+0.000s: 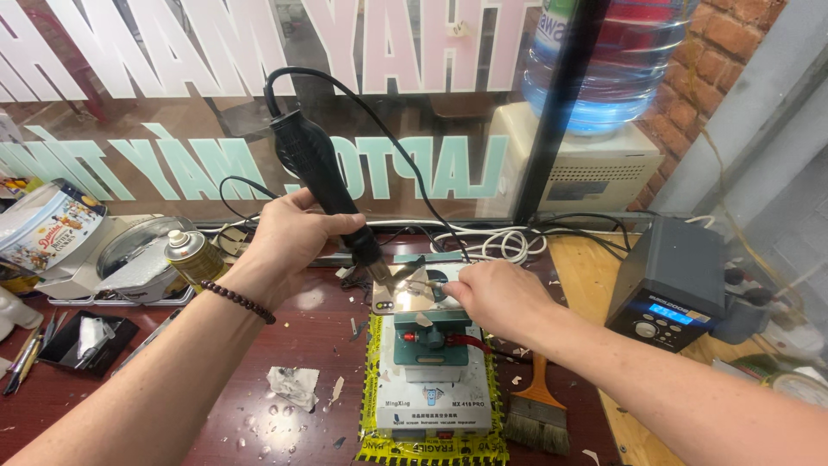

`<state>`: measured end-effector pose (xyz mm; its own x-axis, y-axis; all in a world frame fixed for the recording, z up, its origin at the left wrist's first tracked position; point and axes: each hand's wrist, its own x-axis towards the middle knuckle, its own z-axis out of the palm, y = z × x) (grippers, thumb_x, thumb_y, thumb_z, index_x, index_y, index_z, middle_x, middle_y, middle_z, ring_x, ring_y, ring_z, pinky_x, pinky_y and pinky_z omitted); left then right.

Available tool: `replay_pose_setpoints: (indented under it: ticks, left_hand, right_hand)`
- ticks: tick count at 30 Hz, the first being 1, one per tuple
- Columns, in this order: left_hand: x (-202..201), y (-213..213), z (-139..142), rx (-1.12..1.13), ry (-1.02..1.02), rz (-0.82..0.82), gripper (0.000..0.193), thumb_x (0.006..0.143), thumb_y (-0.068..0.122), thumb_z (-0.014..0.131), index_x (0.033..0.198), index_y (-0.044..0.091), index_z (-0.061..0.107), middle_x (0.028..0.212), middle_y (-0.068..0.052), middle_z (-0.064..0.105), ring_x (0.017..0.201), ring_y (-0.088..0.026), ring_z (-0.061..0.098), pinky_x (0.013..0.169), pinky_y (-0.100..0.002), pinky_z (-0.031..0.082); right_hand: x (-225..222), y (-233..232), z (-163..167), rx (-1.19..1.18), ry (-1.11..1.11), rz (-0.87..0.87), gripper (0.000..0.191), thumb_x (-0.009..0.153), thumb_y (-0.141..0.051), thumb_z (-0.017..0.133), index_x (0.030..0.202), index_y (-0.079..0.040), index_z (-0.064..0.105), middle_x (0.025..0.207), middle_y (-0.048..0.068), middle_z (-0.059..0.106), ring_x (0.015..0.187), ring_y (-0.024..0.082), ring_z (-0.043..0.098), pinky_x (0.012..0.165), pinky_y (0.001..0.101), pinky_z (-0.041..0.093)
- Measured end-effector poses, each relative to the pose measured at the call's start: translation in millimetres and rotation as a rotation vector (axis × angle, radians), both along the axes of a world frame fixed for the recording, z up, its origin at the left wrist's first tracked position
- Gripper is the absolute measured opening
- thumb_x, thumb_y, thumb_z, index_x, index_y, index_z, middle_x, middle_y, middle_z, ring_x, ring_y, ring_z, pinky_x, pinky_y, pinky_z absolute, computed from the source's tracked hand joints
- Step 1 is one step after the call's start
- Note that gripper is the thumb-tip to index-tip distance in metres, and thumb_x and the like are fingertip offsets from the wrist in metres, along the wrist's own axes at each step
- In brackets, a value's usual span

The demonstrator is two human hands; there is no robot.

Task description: The person holds a hot air gun in one hand and heats the back of a phone clamped in a repair fixture, while the other hand pries at the phone's edge with a small tool to separate the back cover. The person repeatedly moves the hot air gun across the phone surface and works around the edges throughout the clip.

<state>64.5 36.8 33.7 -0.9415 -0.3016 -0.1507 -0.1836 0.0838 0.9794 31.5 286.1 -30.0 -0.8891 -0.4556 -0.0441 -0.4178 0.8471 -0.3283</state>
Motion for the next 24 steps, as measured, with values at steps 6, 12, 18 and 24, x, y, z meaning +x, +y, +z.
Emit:
replay_pose_setpoints:
  ticks: [6, 12, 18, 24]
  left_hand:
    - [3.1, -11.3, 3.7, -0.006, 0.01, 0.026, 0.027, 0.083, 0.001, 0.075, 0.109, 0.002, 0.07, 0.1, -0.011, 0.077, 0.085, -0.018, 0.074, 0.078, -0.033, 0.062]
    - [7.7, -8.0, 5.0, 0.001, -0.015, 0.023, 0.023, 0.084, 0.003, 0.076, 0.107, 0.002, 0.072, 0.1, -0.011, 0.078, 0.086, -0.018, 0.073, 0.078, -0.032, 0.061]
    - [4.5, -4.7, 3.4, 0.039, 0.008, 0.022, 0.024, 0.082, 0.003, 0.077, 0.106, 0.005, 0.074, 0.1, -0.006, 0.078, 0.086, -0.016, 0.071, 0.077, -0.033, 0.057]
    - [-3.4, -1.3, -0.4, 0.085, -0.029, -0.001, 0.021, 0.083, 0.003, 0.076, 0.104, 0.005, 0.072, 0.098, -0.007, 0.077, 0.086, -0.017, 0.072, 0.077, -0.034, 0.059]
  right_hand:
    - [-6.5, -7.3, -7.6, -0.018, 0.0, -0.071, 0.039, 0.095, -0.042, 0.061, 0.09, -0.007, 0.076, 0.089, 0.018, 0.075, 0.087, 0.038, 0.073, 0.08, 0.05, 0.055]
    - [-19.4, -2.4, -3.5, -0.037, -0.011, -0.132, 0.04, 0.098, -0.041, 0.055, 0.092, -0.008, 0.077, 0.088, 0.018, 0.076, 0.087, 0.037, 0.073, 0.082, 0.0503, 0.054]
    - [-19.2, 6.7, 3.1, 0.051, -0.023, -0.147, 0.04, 0.097, -0.044, 0.056, 0.095, -0.01, 0.077, 0.091, 0.015, 0.076, 0.09, 0.036, 0.072, 0.084, 0.0498, 0.055]
    - [-17.5, 16.3, 7.5, 0.056, 0.043, -0.116, 0.035, 0.093, -0.043, 0.059, 0.096, -0.015, 0.08, 0.091, 0.012, 0.076, 0.09, 0.035, 0.072, 0.083, 0.0504, 0.055]
